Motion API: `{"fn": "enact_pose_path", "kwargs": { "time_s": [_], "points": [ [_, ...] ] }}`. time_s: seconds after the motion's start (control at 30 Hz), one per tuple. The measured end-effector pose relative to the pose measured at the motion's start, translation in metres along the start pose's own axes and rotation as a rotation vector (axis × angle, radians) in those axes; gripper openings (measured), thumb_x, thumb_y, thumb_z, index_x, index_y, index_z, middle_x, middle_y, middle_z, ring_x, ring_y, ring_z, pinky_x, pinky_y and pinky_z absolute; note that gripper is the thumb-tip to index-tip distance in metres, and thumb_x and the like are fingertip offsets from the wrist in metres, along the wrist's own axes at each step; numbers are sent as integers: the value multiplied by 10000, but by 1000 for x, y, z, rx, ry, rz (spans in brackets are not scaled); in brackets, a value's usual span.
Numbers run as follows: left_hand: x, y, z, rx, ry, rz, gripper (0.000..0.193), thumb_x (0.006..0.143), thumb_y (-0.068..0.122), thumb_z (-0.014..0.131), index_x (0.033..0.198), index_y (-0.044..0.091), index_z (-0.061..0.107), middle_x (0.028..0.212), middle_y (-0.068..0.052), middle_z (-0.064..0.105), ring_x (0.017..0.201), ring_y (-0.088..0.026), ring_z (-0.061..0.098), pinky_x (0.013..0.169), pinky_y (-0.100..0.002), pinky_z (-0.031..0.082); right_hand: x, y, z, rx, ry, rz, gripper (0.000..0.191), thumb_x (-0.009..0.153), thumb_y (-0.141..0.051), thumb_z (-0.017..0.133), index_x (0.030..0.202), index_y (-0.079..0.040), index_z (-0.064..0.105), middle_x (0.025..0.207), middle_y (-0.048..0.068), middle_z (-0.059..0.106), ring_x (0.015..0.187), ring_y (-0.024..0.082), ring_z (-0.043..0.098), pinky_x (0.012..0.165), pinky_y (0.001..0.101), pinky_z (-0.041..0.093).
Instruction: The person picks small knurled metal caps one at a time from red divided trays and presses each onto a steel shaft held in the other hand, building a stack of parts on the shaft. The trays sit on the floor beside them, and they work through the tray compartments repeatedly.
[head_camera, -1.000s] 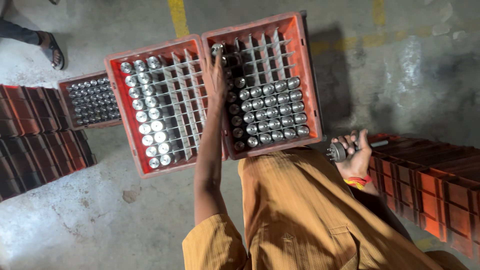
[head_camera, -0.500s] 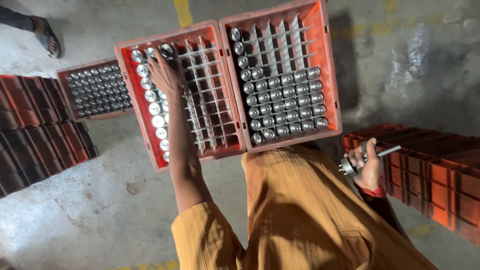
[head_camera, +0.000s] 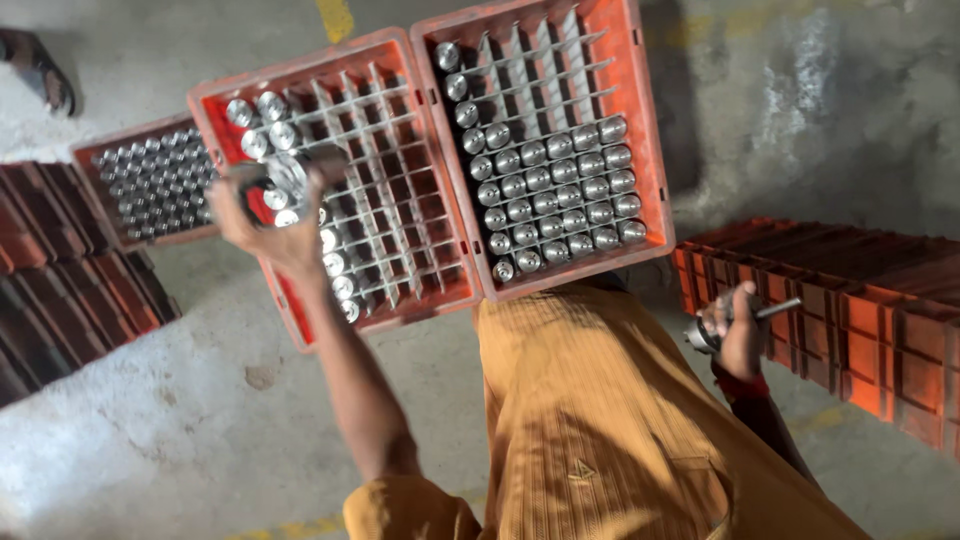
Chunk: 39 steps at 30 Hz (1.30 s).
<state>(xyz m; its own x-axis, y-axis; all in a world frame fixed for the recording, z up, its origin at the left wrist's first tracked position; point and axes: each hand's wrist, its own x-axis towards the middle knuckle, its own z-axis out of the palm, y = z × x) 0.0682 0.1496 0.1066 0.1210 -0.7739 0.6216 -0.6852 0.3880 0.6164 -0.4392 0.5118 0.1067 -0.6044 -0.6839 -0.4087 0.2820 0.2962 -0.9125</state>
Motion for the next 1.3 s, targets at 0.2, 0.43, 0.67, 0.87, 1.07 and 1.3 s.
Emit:
{"fn": "enact_pose_path", "kwargs": {
  "time_s": [0.2,0.43,0.67,0.87,1.07,1.3],
  "points": [
    [-133,128,95,-1427,-202,-1374,273,1021,325,749,1045,94,605,772,-62,648,626,-173,618,516,-284,476,40,-18,80,-13,-244,29,475,1119,-485,477,800,-134,467,580,-37,373,533,120,421,742,356,503],
    [-189,272,64,-478,-894,-756,353,806,228,868,1059,55,693,868,-91,762,701,-215,727,638,-380,576,37,-96,145,110,-541,-32,460,1152,-443,452,829,-117,490,568,-40,319,536,118,377,762,344,463],
    [-183,327,82,-367,-917,-572,365,791,273,843,1081,112,691,889,-142,755,810,-370,730,686,-457,560,40,-118,146,214,-589,-45,438,1171,-422,423,862,-117,481,579,-30,322,567,128,382,809,351,461],
    [-189,335,96,-416,-1129,-498,330,757,245,818,1034,101,713,904,-141,763,862,-368,725,740,-452,567,52,-105,107,177,-845,-200,491,1152,-415,442,799,-78,498,542,-44,298,541,114,377,807,351,435],
    [-181,355,109,-511,-1208,-505,392,739,256,814,1097,119,728,923,-149,756,846,-362,730,745,-436,569,62,-115,80,178,-806,-177,511,1155,-418,453,767,-88,499,559,-39,306,557,116,385,814,347,427],
    [-173,373,136,-344,-1121,-270,398,711,257,839,1071,129,728,917,-136,768,843,-348,740,743,-456,568,50,-109,75,345,-296,-194,450,1164,-418,437,808,-143,443,611,-46,288,588,106,362,815,321,445]
  ]
}}
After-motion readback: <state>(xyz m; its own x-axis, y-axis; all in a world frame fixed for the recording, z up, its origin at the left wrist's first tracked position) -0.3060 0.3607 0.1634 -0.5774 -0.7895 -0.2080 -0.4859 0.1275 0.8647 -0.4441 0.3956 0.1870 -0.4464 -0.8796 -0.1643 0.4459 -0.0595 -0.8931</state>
